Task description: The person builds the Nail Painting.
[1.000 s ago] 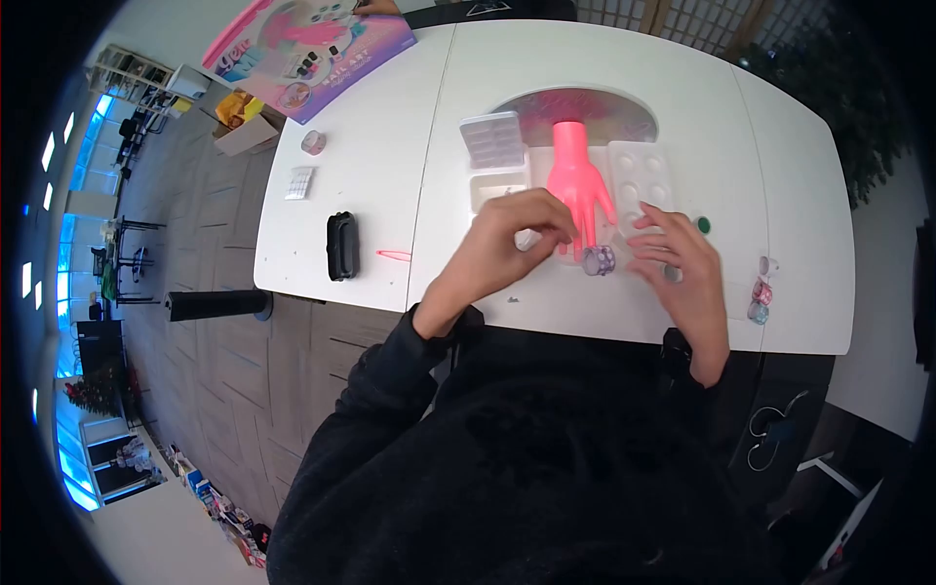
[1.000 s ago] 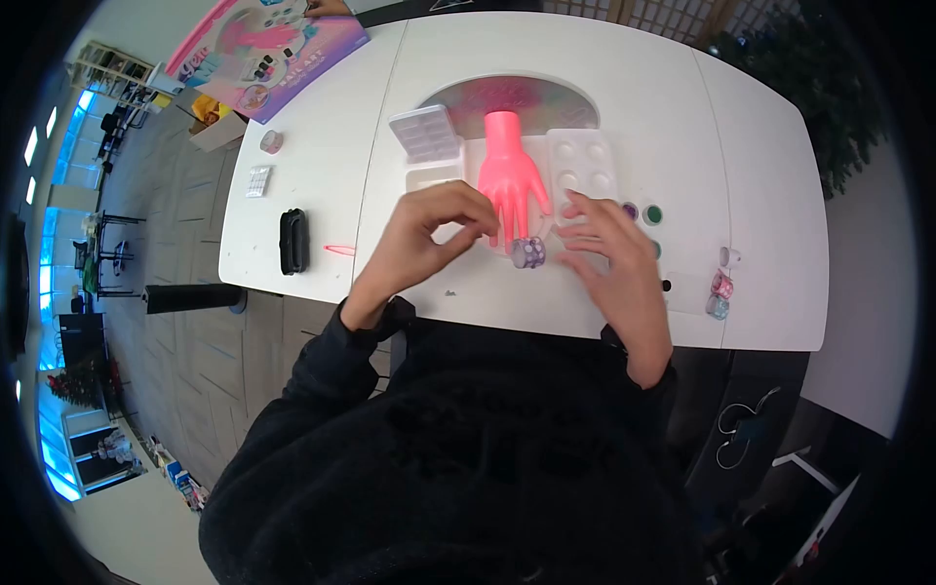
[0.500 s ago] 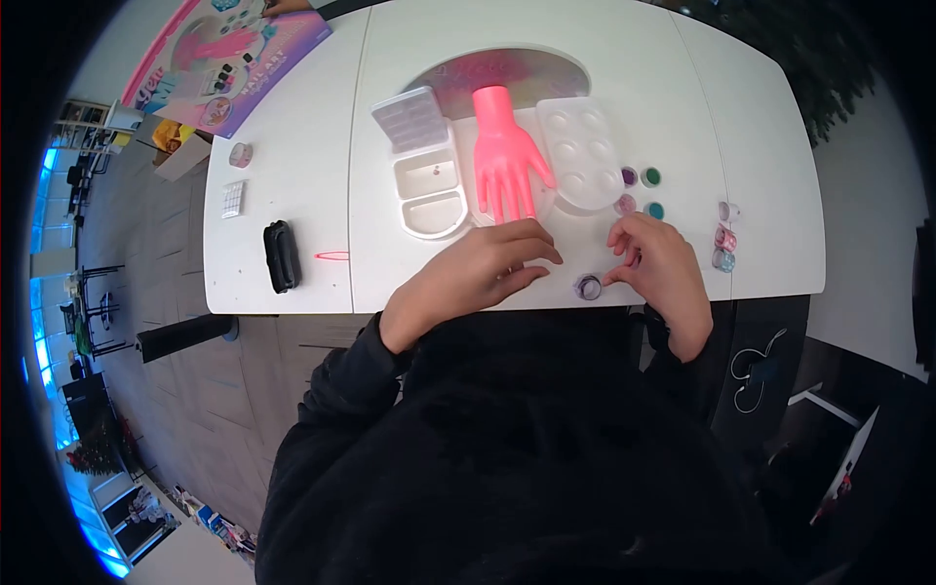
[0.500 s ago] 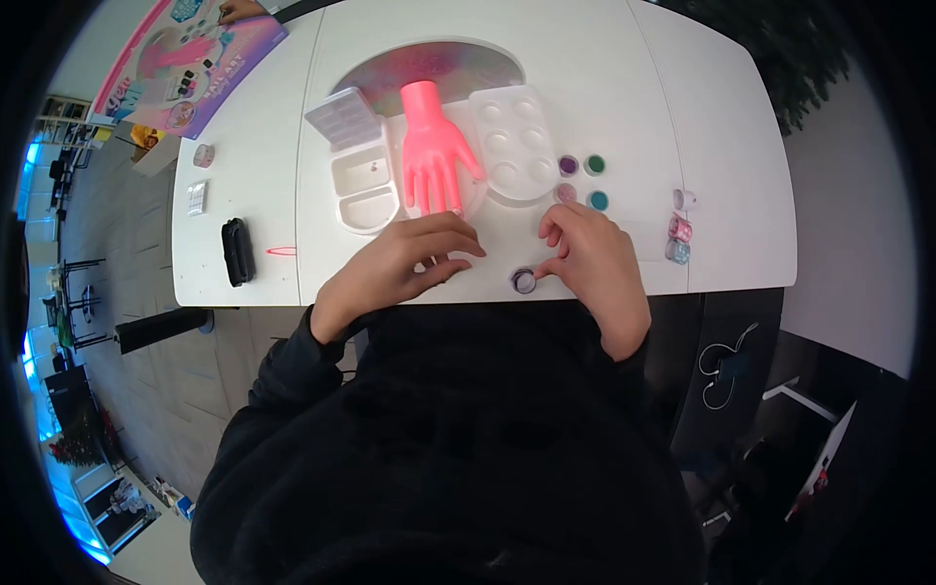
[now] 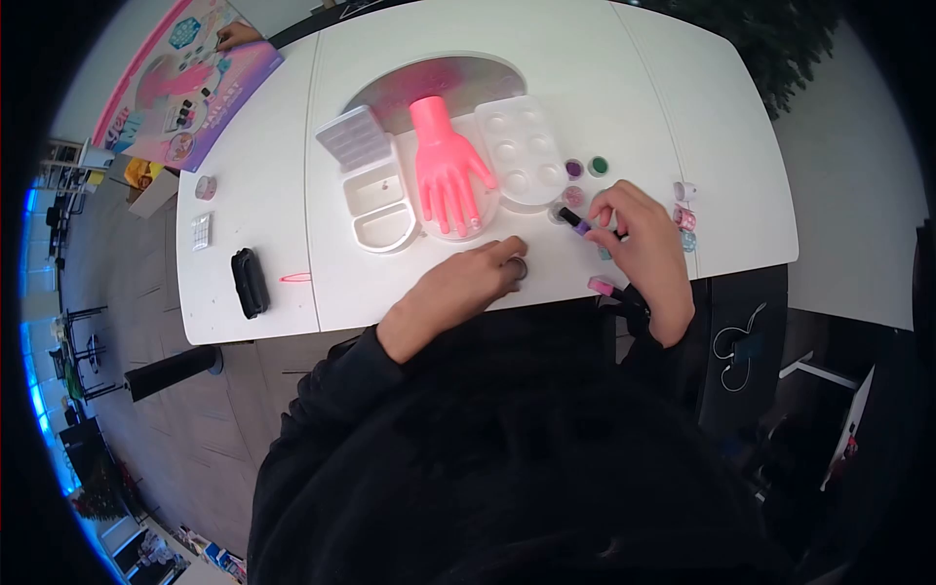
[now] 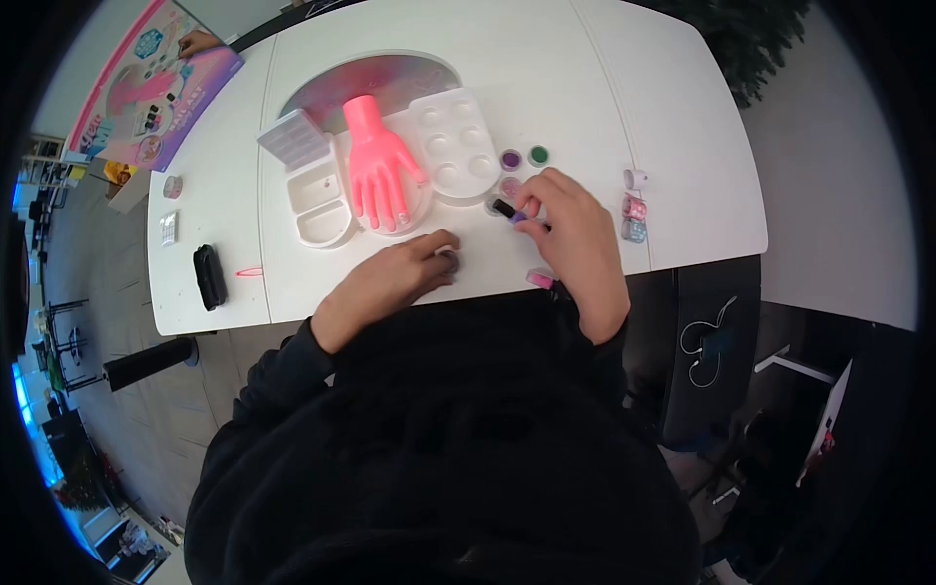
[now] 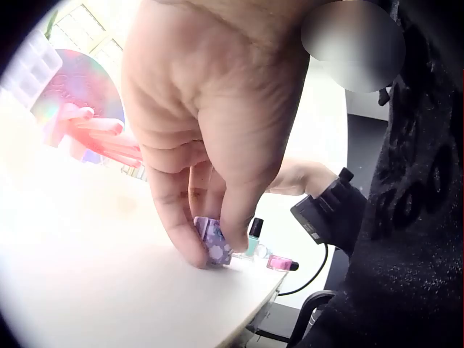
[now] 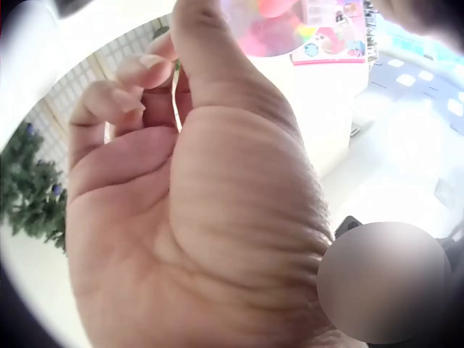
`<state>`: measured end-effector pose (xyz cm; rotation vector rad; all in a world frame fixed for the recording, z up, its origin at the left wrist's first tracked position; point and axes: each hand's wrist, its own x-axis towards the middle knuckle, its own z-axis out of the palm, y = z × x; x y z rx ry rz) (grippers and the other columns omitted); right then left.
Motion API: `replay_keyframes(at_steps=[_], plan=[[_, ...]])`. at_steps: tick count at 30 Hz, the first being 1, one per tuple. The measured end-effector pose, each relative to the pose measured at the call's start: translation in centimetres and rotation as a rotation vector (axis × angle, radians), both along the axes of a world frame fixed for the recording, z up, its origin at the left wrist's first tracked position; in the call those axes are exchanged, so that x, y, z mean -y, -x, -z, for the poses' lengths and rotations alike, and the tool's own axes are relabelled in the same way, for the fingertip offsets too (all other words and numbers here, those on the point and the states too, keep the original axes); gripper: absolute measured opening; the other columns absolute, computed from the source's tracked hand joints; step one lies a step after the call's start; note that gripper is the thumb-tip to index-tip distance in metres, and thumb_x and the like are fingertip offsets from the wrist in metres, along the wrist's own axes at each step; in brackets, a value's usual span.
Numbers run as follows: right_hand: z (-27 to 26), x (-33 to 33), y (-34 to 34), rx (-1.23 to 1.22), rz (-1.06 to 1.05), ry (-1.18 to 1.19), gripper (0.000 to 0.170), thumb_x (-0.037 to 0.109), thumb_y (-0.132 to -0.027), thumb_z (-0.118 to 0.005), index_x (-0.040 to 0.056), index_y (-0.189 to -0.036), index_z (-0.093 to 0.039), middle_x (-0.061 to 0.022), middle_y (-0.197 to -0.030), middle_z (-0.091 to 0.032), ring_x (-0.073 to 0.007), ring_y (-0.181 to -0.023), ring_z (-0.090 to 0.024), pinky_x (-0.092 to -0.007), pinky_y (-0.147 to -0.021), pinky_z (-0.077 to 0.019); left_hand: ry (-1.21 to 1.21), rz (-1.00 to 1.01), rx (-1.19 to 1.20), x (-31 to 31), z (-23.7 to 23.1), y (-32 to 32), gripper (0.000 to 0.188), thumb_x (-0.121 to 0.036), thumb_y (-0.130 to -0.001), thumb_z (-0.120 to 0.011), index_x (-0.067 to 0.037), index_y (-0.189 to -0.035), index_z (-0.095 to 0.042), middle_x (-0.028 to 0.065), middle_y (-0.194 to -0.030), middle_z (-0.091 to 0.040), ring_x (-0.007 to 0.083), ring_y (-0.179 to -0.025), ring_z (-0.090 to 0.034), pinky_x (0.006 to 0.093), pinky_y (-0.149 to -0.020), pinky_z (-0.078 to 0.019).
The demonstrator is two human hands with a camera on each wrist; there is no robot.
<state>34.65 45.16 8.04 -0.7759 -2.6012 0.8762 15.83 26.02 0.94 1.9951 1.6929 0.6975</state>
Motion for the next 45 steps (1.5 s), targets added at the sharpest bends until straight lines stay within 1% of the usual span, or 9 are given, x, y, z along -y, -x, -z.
replay_keyframes(at_steps=[1, 8, 13, 16, 21, 24, 29, 39, 45], plan=[[0.0, -0.7, -0.6, 0.007, 0.064, -0.022, 0.033, 0.000, -0.074, -0.088, 0.0060, -0.094, -0.062, -0.0063, -0.087, -0.063, -0.0261, -0.077, -0.065, -0.0407, -0.067, -0.0511, -0.018, -0.028, 0.033, -0.1, -0.4, 0.2, 0.015, -0.009, -0.097, -0.074, 0.002, -0.106, -0.072, 0.0108, -0.122, -0.067, 0.0349, -0.094, -0.073, 0.0444, -0.082, -0.0593], [0.9, -2.8, -7.3, 0.352, 0.203, -0.021, 0.043, 0.010, -0.066, -0.096, 0.0077, -0.091, -0.061, -0.0054, -0.086, -0.065, -0.0278, -0.079, -0.064, -0.0430, -0.068, -0.0506, -0.019, -0.129, 0.024, 0.3, -1.2, 0.7, 0.013, -0.007, -0.096, -0.075, 0.000, -0.107, -0.073, 0.0088, -0.119, -0.069, 0.0350, -0.093, -0.072, 0.0440, -0.081, -0.0586], [3.8, 0.3, -6.6, 0.401, 0.057, -0.155, 0.055, 0.018, -0.051, -0.103, 0.0094, -0.086, -0.062, -0.0075, -0.109, -0.060, -0.0299, -0.110, -0.062, -0.0456, -0.082, -0.0548, -0.031, -0.141, 0.011, 0.2, -1.9, 0.5, 0.012, -0.007, -0.096, -0.075, -0.001, -0.106, -0.073, 0.0081, -0.119, -0.069, 0.0344, -0.093, -0.073, 0.0440, -0.081, -0.0588], [5.4, 1.3, -5.6, 0.503, 0.121, -0.162, 0.054, 0.014, -0.055, -0.100, 0.0074, -0.096, -0.065, -0.0072, -0.105, -0.059, -0.0309, -0.111, -0.061, -0.0436, -0.090, -0.0547, -0.050, -0.144, 0.020, 0.0, -1.7, 0.2, 0.012, -0.008, -0.096, -0.075, -0.002, -0.106, -0.072, 0.0079, -0.119, -0.069, 0.0342, -0.093, -0.073, 0.0441, -0.081, -0.0587], [5.8, 0.2, -5.6, 0.444, 0.163, -0.065, 0.038, 0.010, -0.066, -0.095, 0.0052, -0.092, -0.069, -0.0069, -0.101, -0.072, -0.0293, -0.103, -0.070, -0.0437, -0.085, -0.0578, -0.115, -0.118, 0.000, 0.3, -2.0, 0.2, 0.011, -0.008, -0.096, -0.076, -0.002, -0.105, -0.072, 0.0078, -0.119, -0.069, 0.0339, -0.093, -0.073, 0.0440, -0.080, -0.0587], [5.1, 0.4, -5.9, 0.397, 0.177, -0.250, 0.032, 0.009, -0.069, -0.093, 0.0049, -0.092, -0.072, -0.0065, -0.096, -0.076, -0.0276, -0.100, -0.073, -0.0421, -0.082, -0.0583, -0.106, -0.143, -0.020, 0.7, -2.8, 0.3, 0.014, -0.009, -0.096, -0.076, -0.003, -0.108, -0.071, 0.0086, -0.116, -0.069, 0.0336, -0.093, -0.073, 0.0440, -0.080, -0.0585], [3.3, 0.5, -5.8, 0.323, 0.273, -0.103, 0.024, 0.015, -0.076, -0.092, 0.0082, -0.093, -0.076, -0.0079, -0.093, -0.076, -0.0316, -0.089, -0.073, -0.0456, -0.074, -0.0558, -0.094, -0.237, 0.102, 1.1, -3.8, 0.3, 0.033, -0.012, -0.096, -0.077, -0.006, -0.127, -0.065, 0.0103, -0.111, -0.069, 0.0348, -0.093, -0.072, 0.0445, -0.078, -0.0569], [2.7, 2.3, -4.1, 0.427, 0.401, -0.180, 0.043, 0.023, -0.072, -0.098, 0.0061, -0.097, -0.068, -0.0079, -0.084, -0.073, -0.0271, -0.077, -0.073, -0.0419, -0.065, -0.0537, -0.122, -0.244, 0.089, 1.3, -4.4, 0.4, 0.051, -0.012, -0.096, -0.078, -0.010, -0.144, -0.061, 0.0137, -0.114, -0.071, 0.0356, -0.094, -0.072, 0.0439, -0.080, -0.0574], [0.0, 3.6, -3.0, 0.133, 0.340, -0.335, 0.045, 0.009, -0.068, -0.095, 0.0064, -0.099, -0.063, -0.0060, -0.100, -0.066, -0.0293, -0.090, -0.065, -0.0442, -0.074, -0.0528, -0.210, -0.253, -0.004, 1.7, -5.3, 0.8, 0.061, -0.010, -0.093, -0.081, -0.011, -0.149, -0.058, 0.0135, -0.112, -0.072, 0.0349, -0.098, -0.071, 0.0444, -0.083, -0.0572]])
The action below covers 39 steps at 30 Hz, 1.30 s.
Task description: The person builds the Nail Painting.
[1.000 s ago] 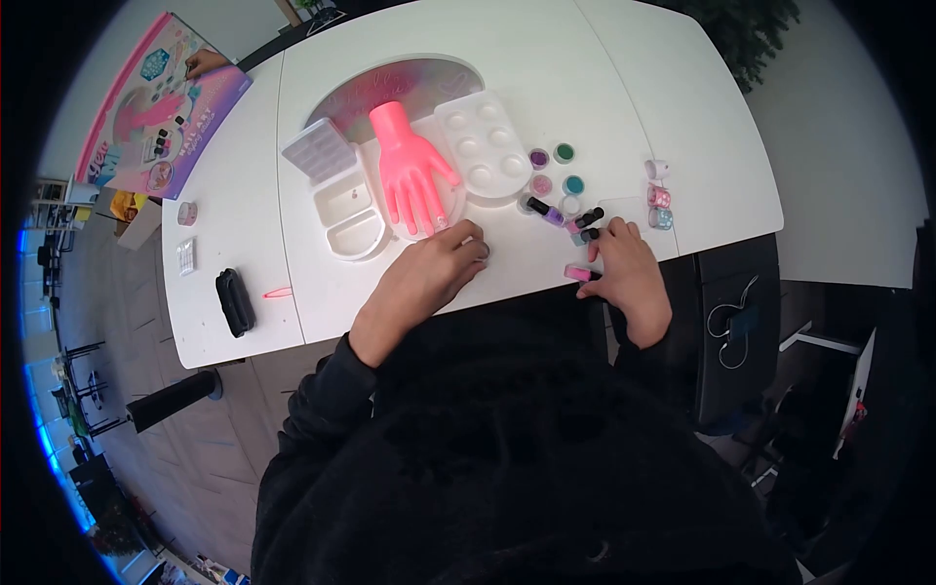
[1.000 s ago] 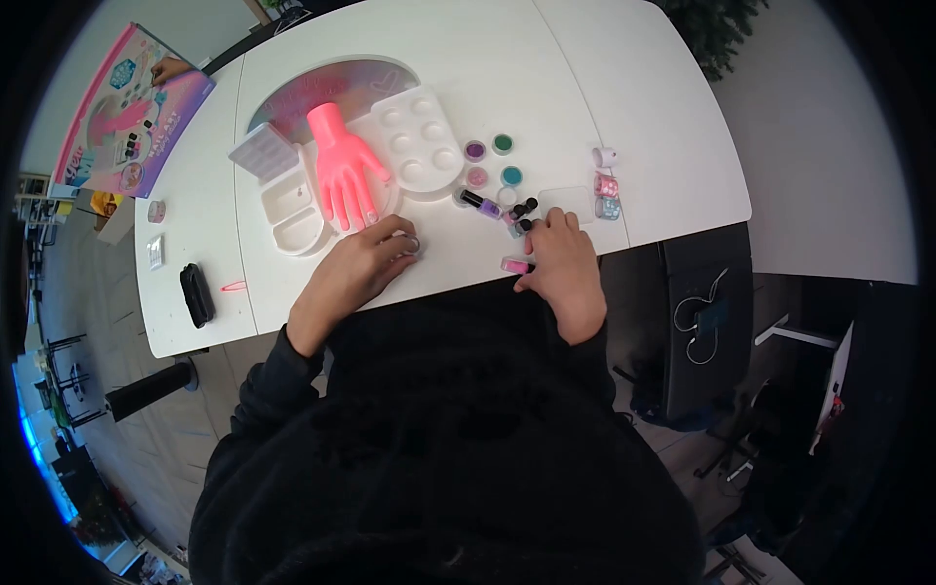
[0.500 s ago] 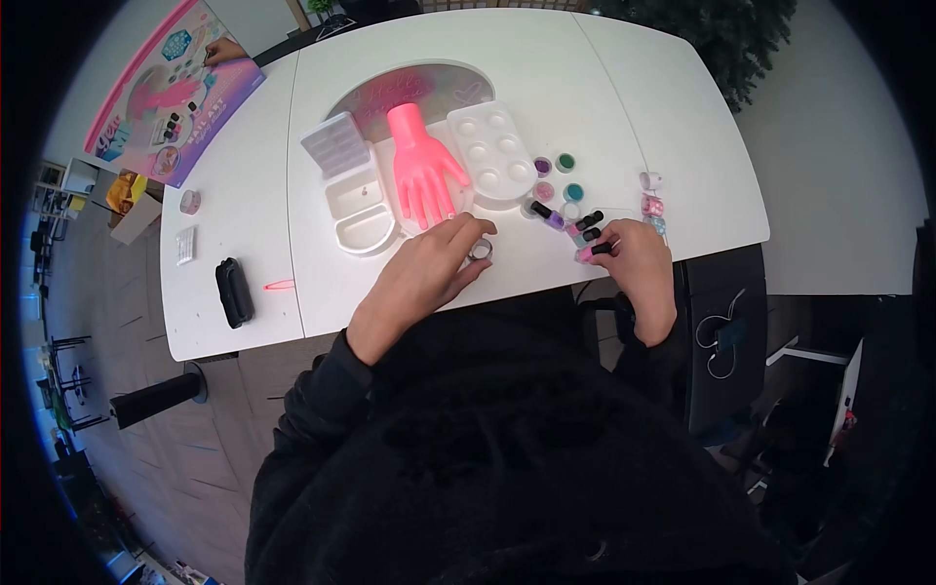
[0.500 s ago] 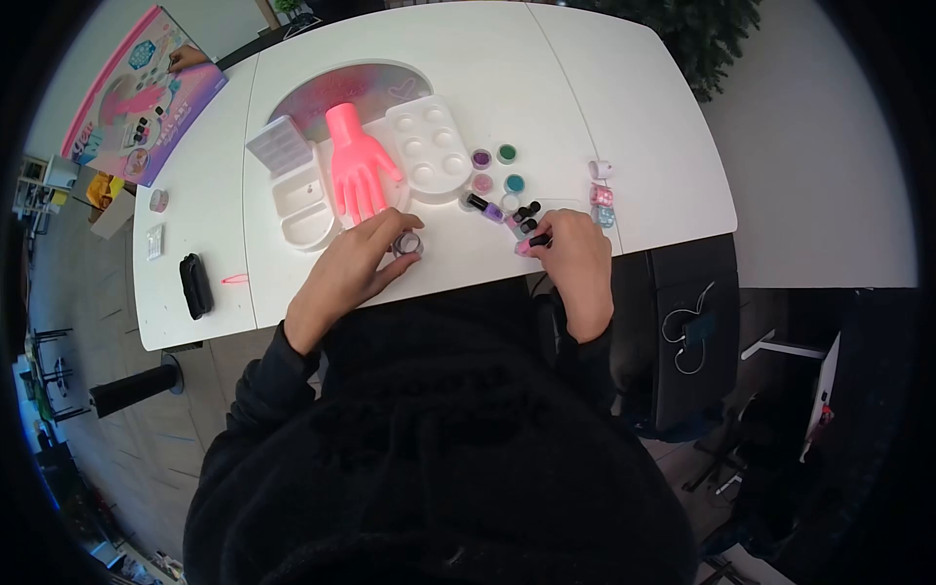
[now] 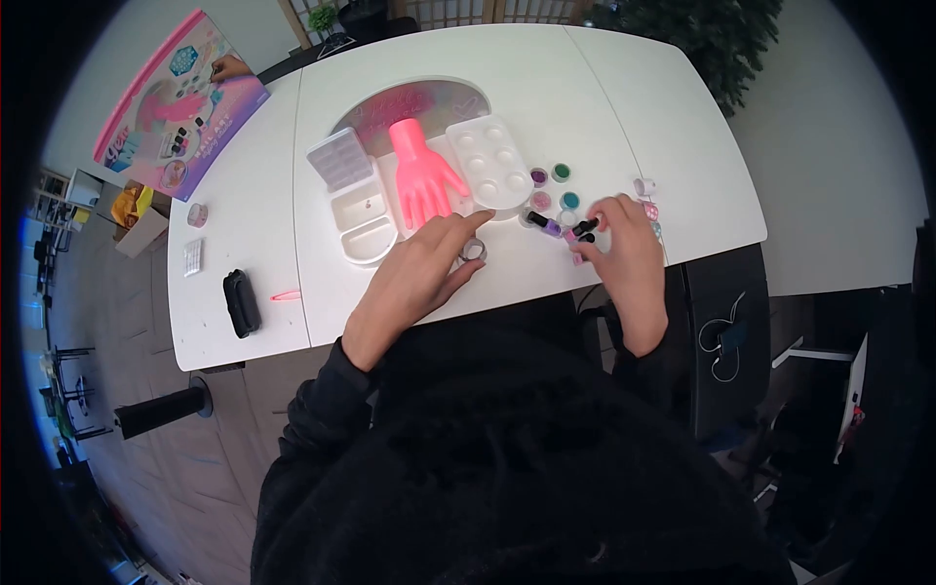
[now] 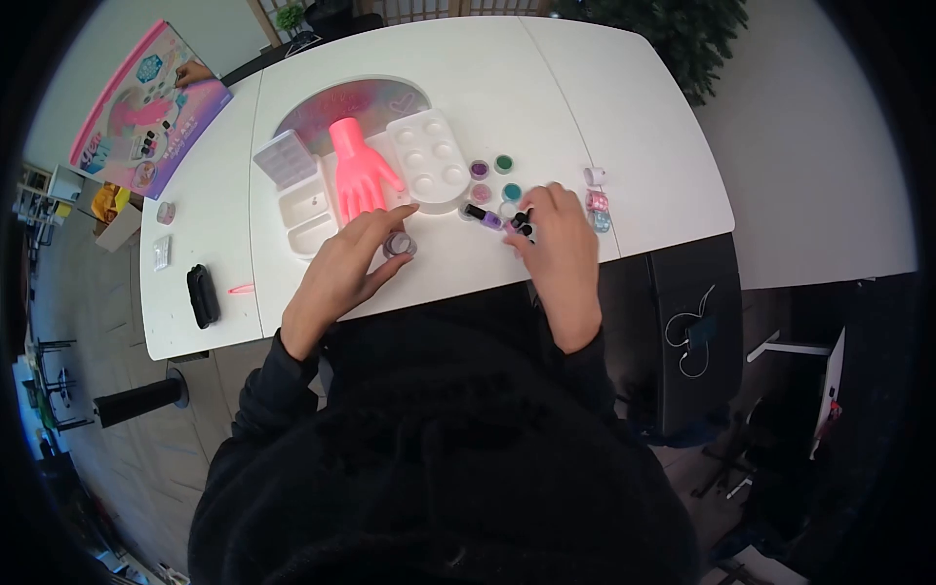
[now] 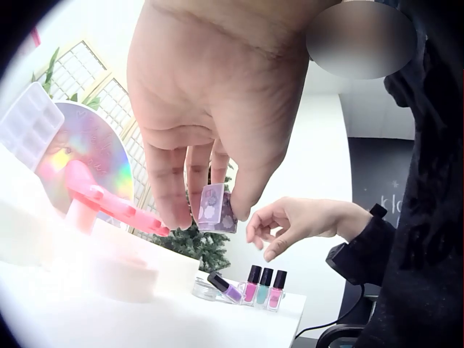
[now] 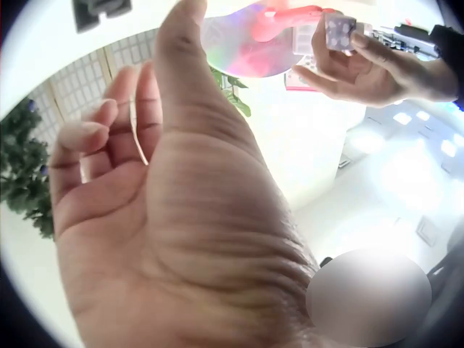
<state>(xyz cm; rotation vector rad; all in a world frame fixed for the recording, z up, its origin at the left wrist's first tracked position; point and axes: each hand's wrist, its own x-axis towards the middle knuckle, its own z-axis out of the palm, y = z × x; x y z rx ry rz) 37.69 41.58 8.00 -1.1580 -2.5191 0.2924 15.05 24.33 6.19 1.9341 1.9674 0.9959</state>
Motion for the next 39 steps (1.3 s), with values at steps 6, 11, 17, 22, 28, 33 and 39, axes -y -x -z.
replay_keyframes(at_steps=[6, 11, 17, 22, 28, 33, 39], plan=[[4.1, 0.1, 4.8, -0.152, -0.344, -0.121, 0.036, -0.005, -0.070, -0.082, 0.0018, -0.103, -0.069, -0.0104, -0.103, -0.067, -0.0328, -0.104, -0.065, -0.0435, -0.083, -0.0566, -0.029, 0.004, 0.016, -0.2, -0.7, 0.4, 0.050, -0.013, -0.095, -0.078, -0.009, -0.142, -0.062, 0.0128, -0.109, -0.068, 0.0343, -0.096, -0.069, 0.0450, -0.079, -0.0565], [6.6, -0.3, 6.3, 0.037, -0.198, -0.127, 0.032, -0.001, -0.074, -0.082, 0.0048, -0.104, -0.074, -0.0071, -0.105, -0.072, -0.0291, -0.101, -0.067, -0.0438, -0.083, -0.0588, -0.038, 0.030, 0.012, -0.1, -1.0, 0.6, 0.047, -0.014, -0.095, -0.079, -0.009, -0.140, -0.065, 0.0127, -0.112, -0.068, 0.0337, -0.095, -0.069, 0.0444, -0.079, -0.0569], [3.8, 0.5, 5.3, -0.138, -0.203, -0.017, 0.012, -0.005, -0.078, -0.070, 0.0004, -0.089, -0.068, -0.0122, -0.096, -0.068, -0.0349, -0.093, -0.070, -0.0479, -0.075, -0.0582, -0.022, 0.007, 0.036, -0.1, -1.5, 0.9, 0.041, -0.013, -0.094, -0.079, -0.009, -0.134, -0.069, 0.0118, -0.114, -0.068, 0.0333, -0.095, -0.070, 0.0435, -0.081, -0.0578], [2.9, 0.5, 3.8, 0.007, -0.135, 0.099, 0.023, -0.002, -0.082, -0.080, 0.0043, -0.103, -0.074, -0.0087, -0.104, -0.069, -0.0349, -0.089, -0.072, -0.0462, -0.076, -0.0579, -0.070, 0.024, 0.032, -0.1, -1.7, 1.5, 0.033, -0.006, -0.092, -0.080, -0.005, -0.124, -0.072, 0.0117, -0.117, -0.066, 0.0335, -0.096, -0.070, 0.0435, -0.083, -0.0580], [3.6, 0.1, 3.6, -0.038, -0.177, 0.139, 0.018, -0.006, -0.081, -0.077, 0.0014, -0.098, -0.074, -0.0099, -0.104, -0.068, -0.0348, -0.088, -0.072, -0.0458, -0.075, -0.0578, -0.108, -0.046, 0.052, 0.2, -1.4, 2.1, 0.032, -0.003, -0.091, -0.080, -0.003, -0.123, -0.072, 0.0119, -0.117, -0.066, 0.0340, -0.099, -0.070, 0.0439, -0.082, -0.0570], [4.2, -0.8, 3.5, -0.046, -0.215, 0.096, 0.016, -0.006, -0.081, -0.075, -0.0008, -0.096, -0.074, -0.0118, -0.105, -0.067, -0.0370, -0.090, -0.071, -0.0471, -0.076, -0.0565, -0.141, -0.071, 0.042, 0.7, -2.0, 2.4, 0.034, 0.002, -0.089, -0.080, -0.002, -0.122, -0.072, 0.0129, -0.118, -0.066, 0.0344, -0.098, -0.072, 0.0431, -0.082, -0.0573], [3.6, -1.1, 3.3, -0.005, -0.178, 0.135, 0.013, -0.005, -0.082, -0.075, 0.0006, -0.093, -0.072, -0.0108, -0.103, -0.067, -0.0356, -0.091, -0.070, -0.0472, -0.076, -0.0564, -0.133, -0.084, 0.032, 1.3, -2.3, 2.3, 0.034, 0.002, -0.088, -0.081, -0.001, -0.121, -0.072, 0.0135, -0.122, -0.067, 0.0339, -0.097, -0.073, 0.0423, -0.080, -0.0590]])
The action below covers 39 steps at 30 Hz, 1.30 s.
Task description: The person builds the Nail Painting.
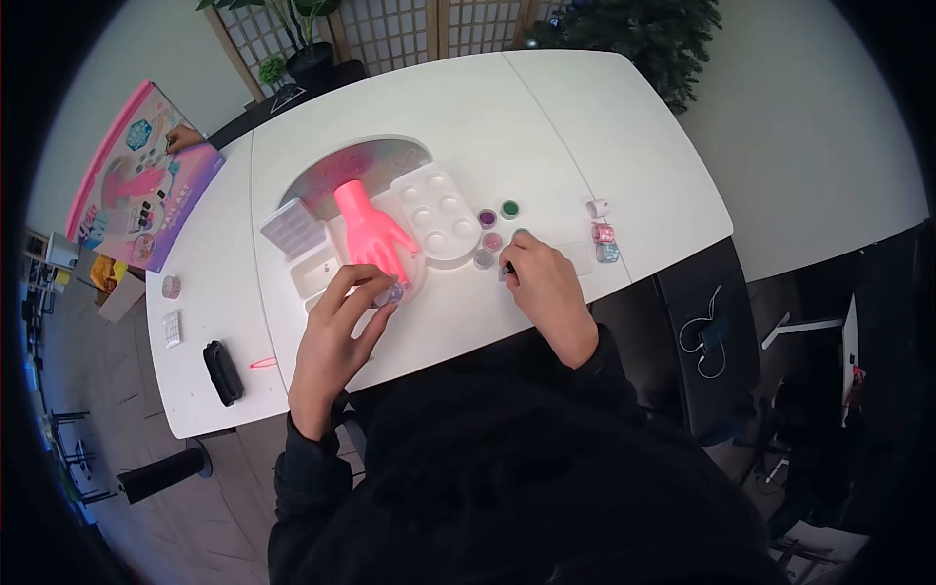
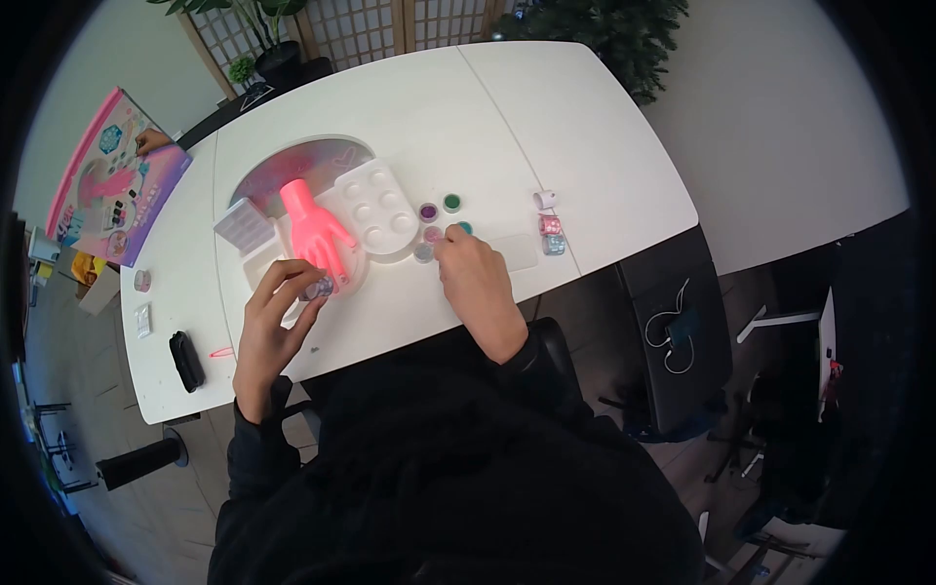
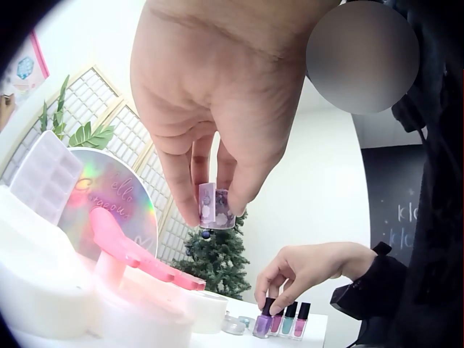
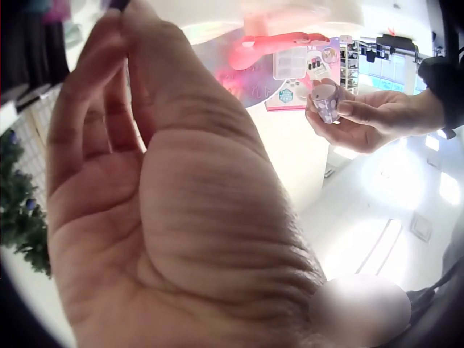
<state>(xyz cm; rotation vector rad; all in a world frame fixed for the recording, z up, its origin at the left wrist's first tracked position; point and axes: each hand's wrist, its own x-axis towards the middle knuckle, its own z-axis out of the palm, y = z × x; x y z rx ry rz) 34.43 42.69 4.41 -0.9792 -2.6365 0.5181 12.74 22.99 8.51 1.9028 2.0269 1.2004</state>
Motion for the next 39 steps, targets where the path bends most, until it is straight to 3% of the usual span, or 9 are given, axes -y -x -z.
replay_keyframes(at_steps=[8, 11, 14, 18, 21, 22, 23, 32, 39], plan=[[-3.4, 0.0, -1.5, -0.207, -0.036, 0.031, 0.036, 0.011, -0.075, -0.091, 0.0058, -0.108, -0.076, -0.0068, -0.103, -0.068, -0.0297, -0.086, -0.070, -0.0411, -0.078, -0.0592, -0.013, -0.043, 0.036, 0.3, -0.3, 0.3, 0.034, 0.006, -0.086, -0.080, -0.003, -0.118, -0.075, 0.0120, -0.123, -0.069, 0.0318, -0.103, -0.073, 0.0400, -0.086, -0.0595], [-4.7, -3.9, -3.8, -0.214, 0.083, 0.097, 0.028, 0.011, -0.082, -0.088, 0.0083, -0.107, -0.077, -0.0051, -0.100, -0.074, -0.0236, -0.078, -0.068, -0.0370, -0.073, -0.0560, -0.049, -0.054, 0.010, 0.4, -0.1, 0.9, 0.031, 0.006, -0.088, -0.079, -0.004, -0.117, -0.077, 0.0117, -0.123, -0.070, 0.0323, -0.102, -0.074, 0.0407, -0.083, -0.0607], [-4.0, -9.1, -6.1, -0.098, 0.336, -0.069, 0.024, 0.008, -0.084, -0.085, 0.0062, -0.107, -0.078, -0.0111, -0.101, -0.075, -0.0298, -0.088, -0.073, -0.0422, -0.077, -0.0579, -0.045, -0.102, 0.039, 0.5, 0.1, 1.7, 0.029, 0.008, -0.088, -0.078, -0.004, -0.115, -0.078, 0.0121, -0.121, -0.073, 0.0298, -0.102, -0.075, 0.0387, -0.084, -0.0607], [3.1, -17.0, -9.5, -0.103, 0.128, -0.157, 0.036, 0.000, -0.082, -0.080, 0.0043, -0.117, -0.077, -0.0188, -0.115, -0.071, -0.0397, -0.104, -0.071, -0.0452, -0.091, -0.0568, -0.113, -0.208, 0.053, 0.4, -0.2, 3.0, 0.029, 0.009, -0.090, -0.077, -0.003, -0.116, -0.080, 0.0128, -0.119, -0.075, 0.0261, -0.098, -0.076, 0.0355, -0.083, -0.0605], [7.7, -20.2, -10.5, -0.173, 0.063, 0.051, 0.049, -0.012, -0.076, -0.076, 0.0018, -0.123, -0.075, -0.0171, -0.113, -0.071, -0.0344, -0.103, -0.072, -0.0417, -0.086, -0.0591, -0.127, -0.378, 0.103, 1.1, -0.8, 4.5, 0.021, 0.002, -0.094, -0.077, -0.002, -0.114, -0.080, 0.0102, -0.112, -0.079, 0.0208, -0.098, -0.076, 0.0312, -0.082, -0.0594], [6.7, -19.5, -9.5, -0.093, 0.317, 0.279, 0.056, -0.012, -0.071, -0.082, 0.0063, -0.124, -0.077, -0.0129, -0.118, -0.074, -0.0286, -0.105, -0.070, -0.0379, -0.093, -0.0579, -0.128, -0.454, 0.168, 1.6, -0.6, 5.2, 0.020, 0.001, -0.093, -0.078, -0.001, -0.113, -0.080, 0.0095, -0.110, -0.080, 0.0192, -0.097, -0.076, 0.0311, -0.082, -0.0592], [8.9, -21.0, -10.6, -0.108, 0.148, 0.051, 0.053, -0.012, -0.072, -0.081, 0.0059, -0.123, -0.077, -0.0124, -0.116, -0.074, -0.0290, -0.105, -0.070, -0.0378, -0.091, -0.0585, -0.127, -0.506, 0.155, 2.0, -0.4, 6.1, 0.020, 0.001, -0.093, -0.078, -0.001, -0.113, -0.080, 0.0095, -0.110, -0.080, 0.0192, -0.097, -0.076, 0.0311, -0.082, -0.0592], [3.5, -17.3, -8.6, -0.206, 0.287, 0.080, 0.028, -0.006, -0.085, -0.079, -0.0019, -0.111, -0.072, -0.0150, -0.107, -0.075, -0.0258, -0.096, -0.076, -0.0368, -0.082, -0.0628, -0.009, -0.476, 0.189, 2.8, 3.6, 8.9, 0.026, -0.004, -0.090, -0.083, -0.001, -0.116, -0.080, 0.0106, -0.109, -0.082, 0.0199, -0.096, -0.077, 0.0344, -0.088, -0.0600], [-2.1, -10.1, -4.7, -0.409, 0.256, 0.311, 0.029, -0.007, -0.091, -0.078, -0.0027, -0.116, -0.064, -0.0133, -0.106, -0.073, -0.0189, -0.090, -0.077, -0.0294, -0.078, -0.0617, 0.021, -0.464, 0.024, 2.6, 6.2, 9.7, 0.029, 0.000, -0.082, -0.086, -0.002, -0.110, -0.080, 0.0123, -0.116, -0.080, 0.0326, -0.109, -0.073, 0.0410, -0.097, -0.0567]])
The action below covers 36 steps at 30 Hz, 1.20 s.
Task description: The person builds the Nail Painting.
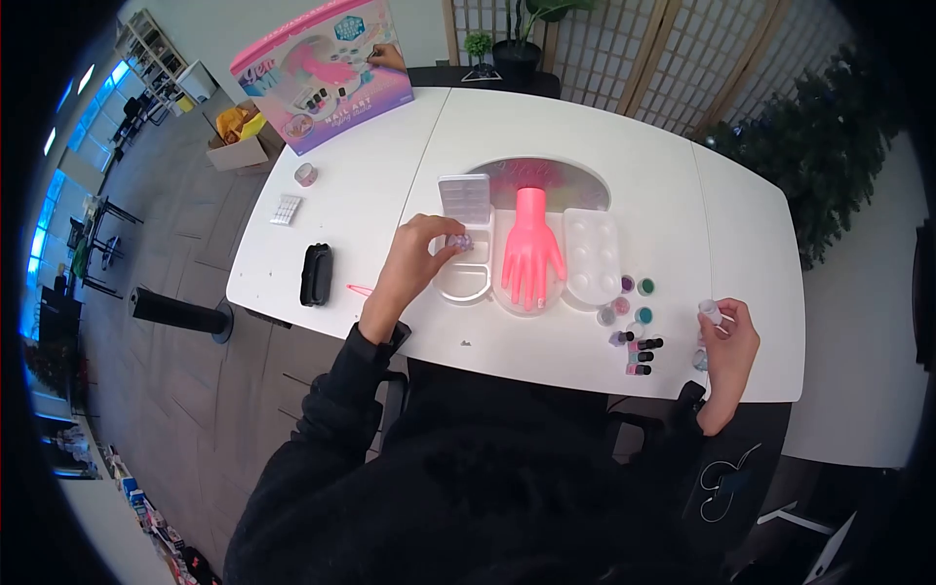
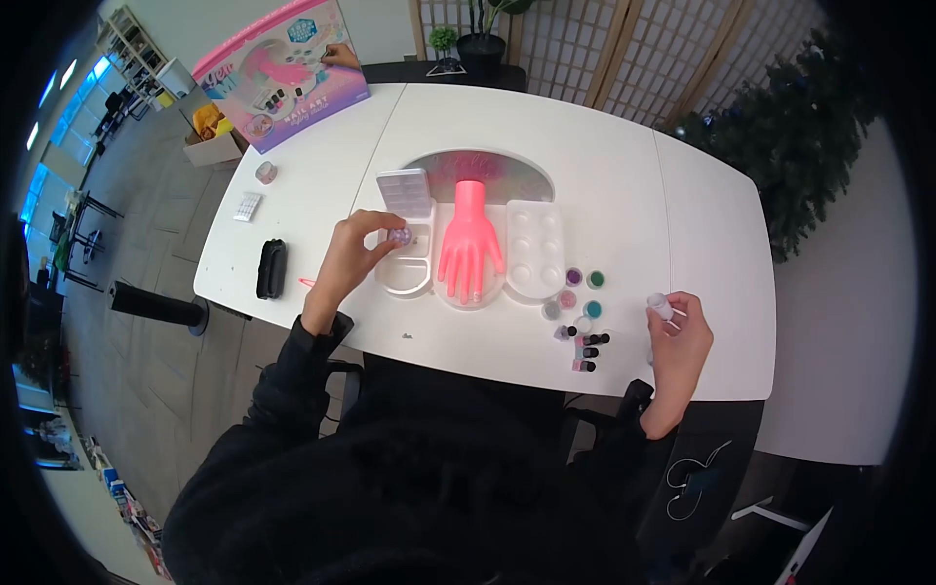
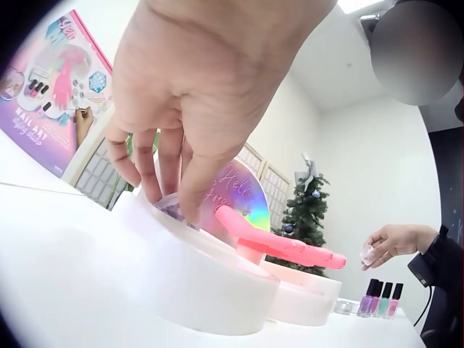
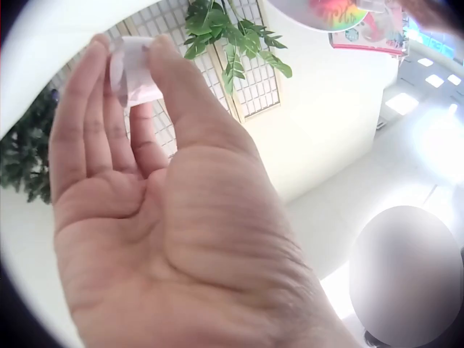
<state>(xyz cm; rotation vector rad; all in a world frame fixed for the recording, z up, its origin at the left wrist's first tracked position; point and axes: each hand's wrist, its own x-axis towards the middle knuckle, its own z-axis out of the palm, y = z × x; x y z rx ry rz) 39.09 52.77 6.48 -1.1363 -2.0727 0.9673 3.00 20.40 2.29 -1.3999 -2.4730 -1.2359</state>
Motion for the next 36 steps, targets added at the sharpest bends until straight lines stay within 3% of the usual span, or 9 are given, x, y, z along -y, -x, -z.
replay_keyframes(at_steps=[6, 13, 18, 21, 24, 26, 29, 33, 36], plan=[[0.3, 0.6, 1.2, -0.025, -0.095, -0.085, 0.033, -0.008, -0.091, -0.078, -0.0020, -0.120, -0.064, -0.0129, -0.112, -0.071, -0.0204, -0.087, -0.077, -0.0296, -0.077, -0.0627, -0.018, -0.074, -0.048, -0.2, 1.0, -0.6, 0.024, -0.002, -0.081, -0.086, -0.004, -0.105, -0.082, 0.0077, -0.110, -0.070, 0.0319, -0.102, -0.068, 0.0438, -0.090, -0.0550], [-2.7, 8.4, 4.9, -0.065, -0.279, -0.100, 0.033, -0.006, -0.088, -0.082, -0.0028, -0.116, -0.065, -0.0159, -0.105, -0.075, -0.0203, -0.087, -0.077, -0.0311, -0.073, -0.0639, 0.120, -0.245, -0.358, 0.3, 0.8, -1.2, 0.021, -0.013, -0.081, -0.089, -0.015, -0.102, -0.086, 0.0031, -0.100, -0.066, 0.0259, -0.098, -0.062, 0.0427, -0.083, -0.0435], [-2.6, 12.6, 7.9, -0.142, -0.571, -0.218, 0.036, -0.009, -0.084, -0.082, 0.0001, -0.115, -0.067, -0.0129, -0.112, -0.068, -0.0266, -0.089, -0.075, -0.0312, -0.074, -0.0643, 0.217, -0.334, -0.202, 0.4, 0.9, -1.4, 0.019, -0.012, -0.084, -0.088, -0.016, -0.102, -0.086, 0.0024, -0.100, -0.066, 0.0258, -0.102, -0.062, 0.0437, -0.085, -0.0431], [-2.0, 13.9, 9.4, -0.159, -0.619, -0.228, 0.036, -0.009, -0.083, -0.083, 0.0008, -0.115, -0.070, -0.0105, -0.118, -0.066, -0.0225, -0.092, -0.076, -0.0290, -0.075, -0.0646, 0.111, -0.301, -0.218, 0.7, -0.1, -1.6, 0.017, -0.010, -0.086, -0.085, -0.012, -0.103, -0.085, 0.0053, -0.103, -0.068, 0.0279, -0.100, -0.063, 0.0454, -0.085, -0.0463], [-1.3, 14.7, 11.0, -0.186, -0.637, -0.203, 0.037, -0.008, -0.085, -0.082, -0.0004, -0.120, -0.070, -0.0119, -0.118, -0.065, -0.0244, -0.091, -0.075, -0.0308, -0.074, -0.0632, -0.015, -0.047, -0.038, 1.0, -2.2, -2.7, 0.025, -0.006, -0.089, -0.083, -0.007, -0.113, -0.082, 0.0071, -0.110, -0.070, 0.0287, -0.102, -0.066, 0.0426, -0.085, -0.0526], [-0.5, 15.2, 11.9, -0.206, -0.640, -0.171, 0.042, -0.007, -0.088, -0.078, -0.0015, -0.129, -0.066, -0.0146, -0.117, -0.066, -0.0280, -0.089, -0.074, -0.0342, -0.075, -0.0623, -0.017, 0.293, 0.305, 0.5, -4.3, -4.6, 0.037, -0.006, -0.088, -0.086, -0.004, -0.124, -0.077, 0.0098, -0.120, -0.072, 0.0272, -0.100, -0.070, 0.0355, -0.082, -0.0580], [0.4, 15.9, 12.9, -0.218, -0.645, -0.141, 0.054, -0.008, -0.088, -0.078, -0.0005, -0.138, -0.060, -0.0164, -0.117, -0.066, -0.0291, -0.092, -0.074, -0.0357, -0.075, -0.0615, -0.073, 0.489, 0.198, -0.3, -4.8, -7.1, 0.044, -0.006, -0.088, -0.086, -0.004, -0.130, -0.074, 0.0107, -0.129, -0.070, 0.0261, -0.108, -0.072, 0.0360, -0.088, -0.0613], [2.4, 16.1, 14.0, -0.254, -0.665, -0.164, 0.060, -0.009, -0.087, -0.078, 0.0002, -0.143, -0.056, -0.0175, -0.116, -0.066, -0.0290, -0.094, -0.074, -0.0359, -0.076, -0.0610, -0.106, 0.433, 0.408, -1.1, -4.4, -7.8, 0.050, -0.003, -0.088, -0.085, -0.006, -0.136, -0.070, 0.0096, -0.131, -0.069, 0.0223, -0.110, -0.071, 0.0352, -0.090, -0.0645], [2.8, 16.7, 14.3, -0.276, -0.654, -0.183, 0.066, -0.007, -0.084, -0.084, -0.0003, -0.144, -0.057, -0.0159, -0.120, -0.070, -0.0218, -0.091, -0.072, -0.0322, -0.077, -0.0614, -0.096, 0.428, 0.408, -1.1, -4.6, -7.7, 0.048, 0.002, -0.090, -0.082, -0.005, -0.136, -0.068, 0.0091, -0.131, -0.068, 0.0227, -0.107, -0.072, 0.0335, -0.090, -0.0663]])
